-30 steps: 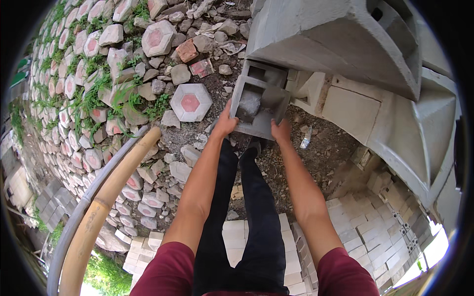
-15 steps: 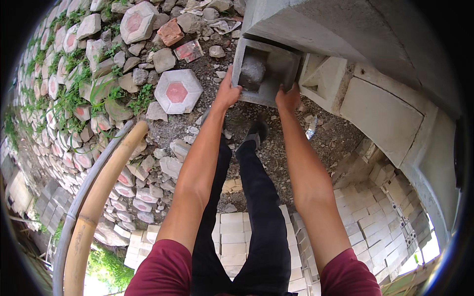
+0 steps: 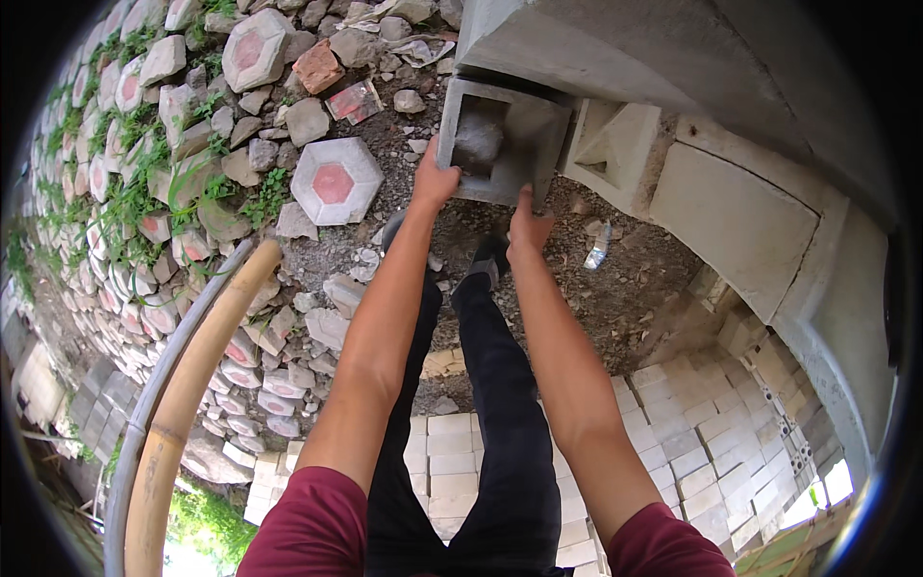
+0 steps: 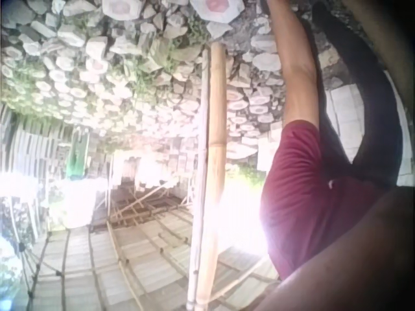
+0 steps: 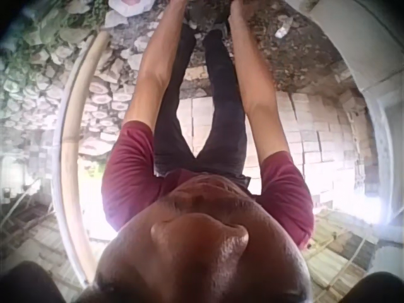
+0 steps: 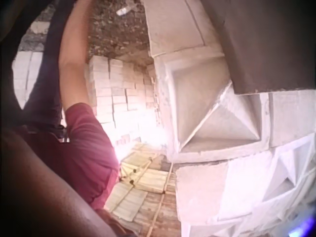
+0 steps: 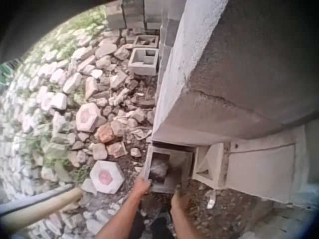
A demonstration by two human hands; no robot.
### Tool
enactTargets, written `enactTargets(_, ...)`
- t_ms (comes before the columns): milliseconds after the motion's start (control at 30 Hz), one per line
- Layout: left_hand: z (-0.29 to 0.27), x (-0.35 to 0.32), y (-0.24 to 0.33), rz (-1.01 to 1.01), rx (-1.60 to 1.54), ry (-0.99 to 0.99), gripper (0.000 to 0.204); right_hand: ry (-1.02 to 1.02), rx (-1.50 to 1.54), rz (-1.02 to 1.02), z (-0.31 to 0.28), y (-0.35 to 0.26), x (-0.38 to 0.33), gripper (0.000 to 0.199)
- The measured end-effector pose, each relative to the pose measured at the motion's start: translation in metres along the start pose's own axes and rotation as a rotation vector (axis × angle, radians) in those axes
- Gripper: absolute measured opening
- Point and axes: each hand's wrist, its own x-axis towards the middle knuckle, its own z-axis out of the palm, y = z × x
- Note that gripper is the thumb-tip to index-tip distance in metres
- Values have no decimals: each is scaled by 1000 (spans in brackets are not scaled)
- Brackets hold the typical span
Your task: The person picks up decorative concrete blocks one at a time and places them onto a larger organized stack on the ground.
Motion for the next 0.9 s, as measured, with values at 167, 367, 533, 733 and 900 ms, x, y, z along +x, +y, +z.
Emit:
enactTargets(167,-3,4,6,-143,-47,-75,80,-379,679,326,7,3,31,63)
enactTargets(367,-4,5,9,-28,68,-128,85,-400,827,250,9,9,30,54)
enactTargets(533,-12,6,20,-107,150,-271,84,-487,778,287,-6,-1,41,49)
enactTargets(733,-42,-49,85,-90,182,-238,70,-655,299,264,-71,-40,11,38)
enactTargets(900,-88,-153,175,60,4,-188,58,-795,146,-220,-164,-86,-61,33)
